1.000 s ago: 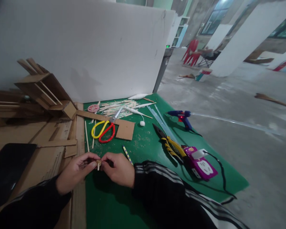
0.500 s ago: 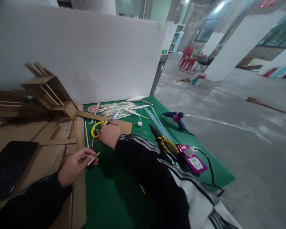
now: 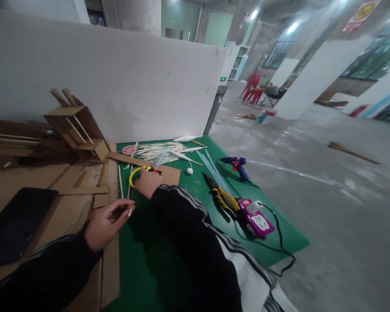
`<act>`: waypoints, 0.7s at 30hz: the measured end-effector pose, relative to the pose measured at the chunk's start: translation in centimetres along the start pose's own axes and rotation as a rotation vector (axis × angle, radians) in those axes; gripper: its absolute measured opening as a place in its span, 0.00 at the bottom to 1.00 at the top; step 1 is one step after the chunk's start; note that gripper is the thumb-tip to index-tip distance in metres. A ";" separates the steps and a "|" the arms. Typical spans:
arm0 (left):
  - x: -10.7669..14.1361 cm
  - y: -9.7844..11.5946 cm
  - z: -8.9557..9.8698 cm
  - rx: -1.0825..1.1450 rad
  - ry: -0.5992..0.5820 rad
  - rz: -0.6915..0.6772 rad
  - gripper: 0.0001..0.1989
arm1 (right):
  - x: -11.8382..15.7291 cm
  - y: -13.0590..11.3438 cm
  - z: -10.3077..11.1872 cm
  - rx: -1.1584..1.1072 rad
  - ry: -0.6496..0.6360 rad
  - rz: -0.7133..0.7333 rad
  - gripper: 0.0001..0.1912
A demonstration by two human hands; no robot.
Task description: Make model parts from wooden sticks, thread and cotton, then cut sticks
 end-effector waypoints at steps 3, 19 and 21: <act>-0.1 0.2 0.1 0.050 0.023 0.011 0.13 | 0.3 0.5 0.3 -0.118 0.026 -0.027 0.15; 1.0 8.8 2.1 0.259 0.200 -0.021 0.08 | 17.9 2.4 5.5 -1.298 0.083 0.115 0.24; 1.3 10.3 2.1 0.246 0.229 -0.053 0.08 | 19.7 1.2 4.3 -1.259 -0.035 0.165 0.24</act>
Point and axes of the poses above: each hand's wrist, its own x-axis away from the middle knuckle, its own z-axis out of the back of the hand, y = z × x, the point moved 7 cm from there along -x, towards the middle knuckle, and after that the axes turned 2 degrees about -x, right-handed, at the moved point
